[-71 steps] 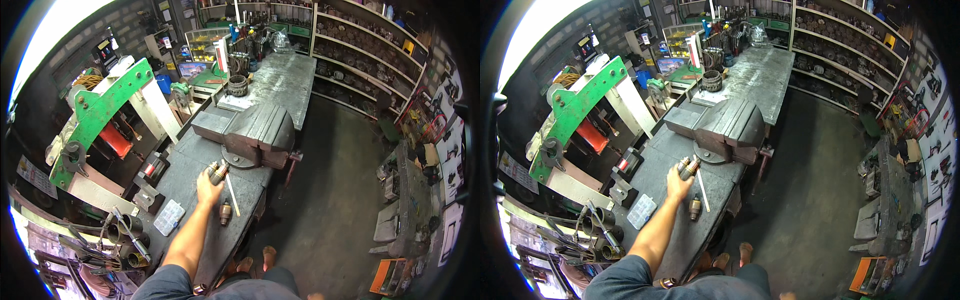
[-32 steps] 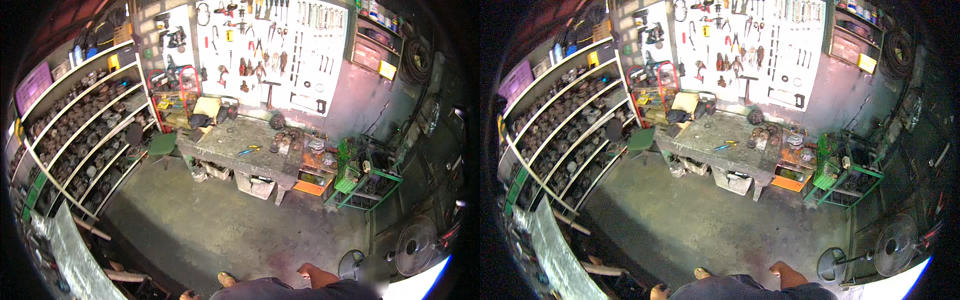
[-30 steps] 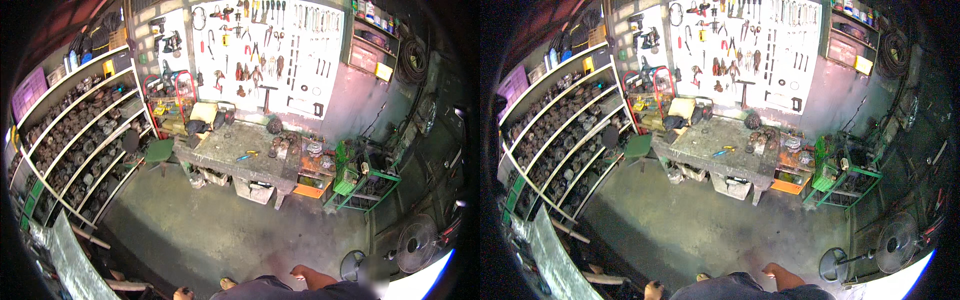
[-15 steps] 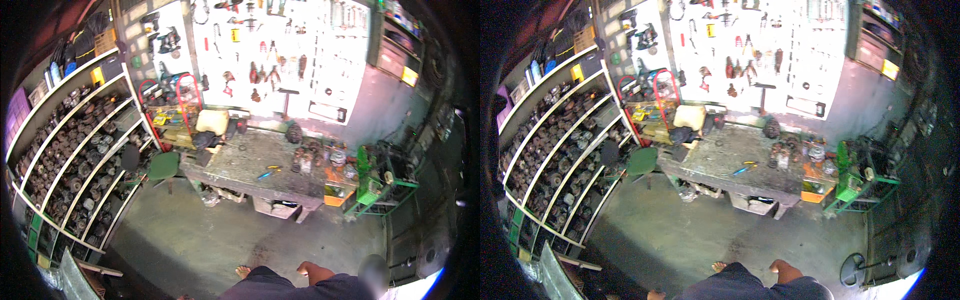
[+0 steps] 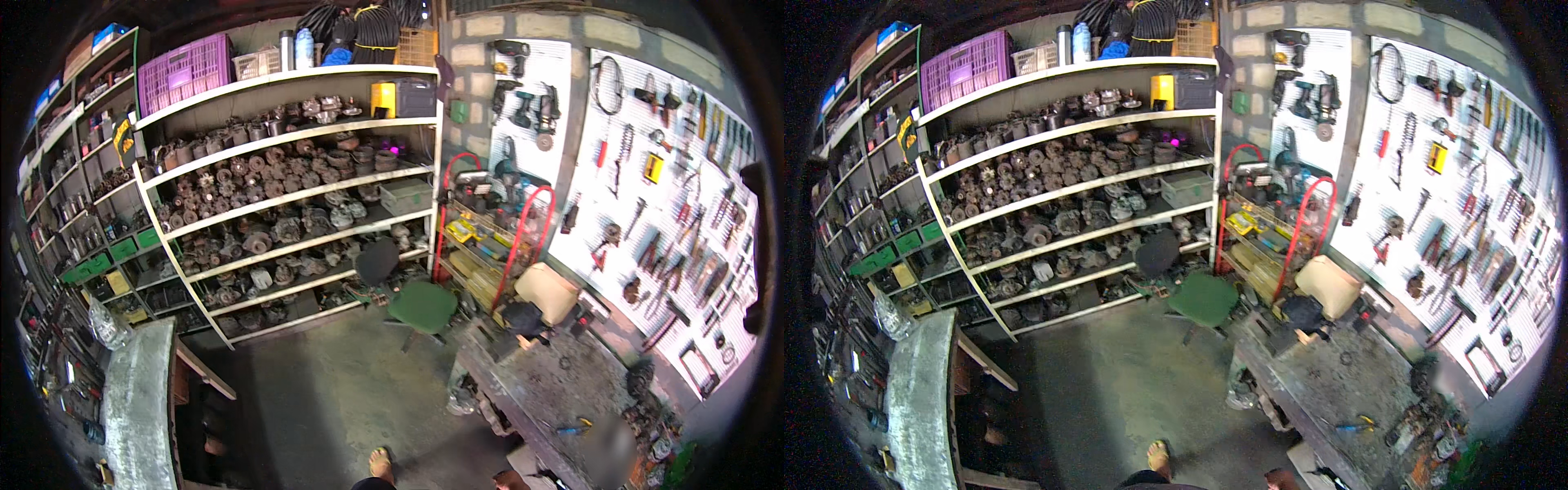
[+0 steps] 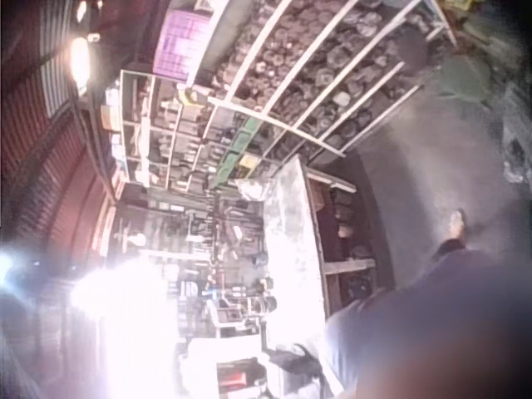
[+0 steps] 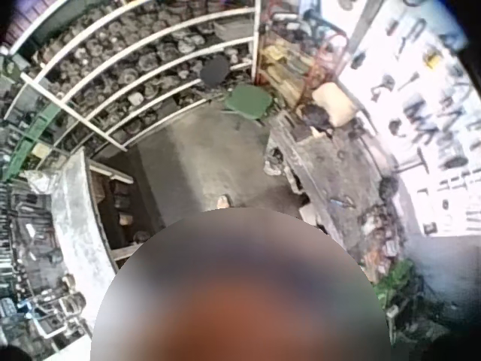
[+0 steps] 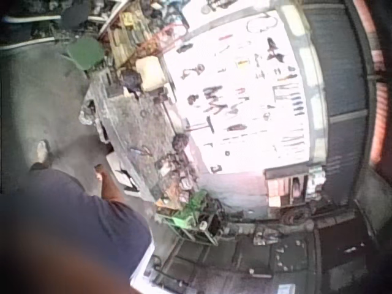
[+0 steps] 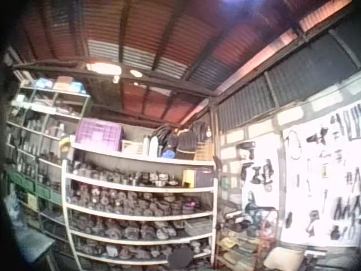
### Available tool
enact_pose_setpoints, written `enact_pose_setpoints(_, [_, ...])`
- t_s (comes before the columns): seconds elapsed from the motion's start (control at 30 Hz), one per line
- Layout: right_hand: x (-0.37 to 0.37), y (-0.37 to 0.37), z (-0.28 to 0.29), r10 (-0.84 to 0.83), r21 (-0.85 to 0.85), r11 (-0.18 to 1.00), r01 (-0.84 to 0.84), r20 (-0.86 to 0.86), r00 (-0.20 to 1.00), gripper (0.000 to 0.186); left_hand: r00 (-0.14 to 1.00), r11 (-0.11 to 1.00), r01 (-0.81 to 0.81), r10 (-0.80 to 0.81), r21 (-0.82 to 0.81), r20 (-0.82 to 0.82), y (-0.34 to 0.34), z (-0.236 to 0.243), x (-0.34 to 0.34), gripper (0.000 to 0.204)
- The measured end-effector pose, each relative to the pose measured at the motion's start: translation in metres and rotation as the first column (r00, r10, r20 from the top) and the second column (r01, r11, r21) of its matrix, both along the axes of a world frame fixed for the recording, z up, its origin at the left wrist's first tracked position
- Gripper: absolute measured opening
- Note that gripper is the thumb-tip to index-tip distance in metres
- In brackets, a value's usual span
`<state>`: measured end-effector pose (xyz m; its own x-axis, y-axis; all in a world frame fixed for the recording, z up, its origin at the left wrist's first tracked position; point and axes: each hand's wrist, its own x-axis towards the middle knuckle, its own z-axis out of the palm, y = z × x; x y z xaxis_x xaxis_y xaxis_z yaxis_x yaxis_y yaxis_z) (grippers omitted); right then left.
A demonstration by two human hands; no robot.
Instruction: The person uses a handheld rotary tool to grind the surface of cylindrical metal parts on a workbench. They hold each part with one hand and apply the tool with the other, rotating the part to treat different areas. After finishing, they place the parts on the bench and briefly walk to a shelf.
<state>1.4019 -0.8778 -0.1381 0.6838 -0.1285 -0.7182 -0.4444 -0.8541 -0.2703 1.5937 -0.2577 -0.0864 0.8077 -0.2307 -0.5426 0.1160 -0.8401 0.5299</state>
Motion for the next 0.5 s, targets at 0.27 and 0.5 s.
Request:
enact_pose_setpoints(0.27, [0.27, 0.06, 0.074, -0.179, 0.169, 0.972, 0.164, 0.075, 0.981, 0.07, 0.974, 0.965, 0.2, -0.214, 0.172, 0.07, 0.082, -0.011, 0.186, 0.05])
enact_pose_setpoints(0.5, [0.444, 0.067, 0.082, -0.216, 0.209, 0.958, 0.196, 0.081, 0.973, 0.061, 0.998, 0.943, 0.07, -0.065, 0.325, -0.026, 0.074, -0.008, 0.389, 0.042])
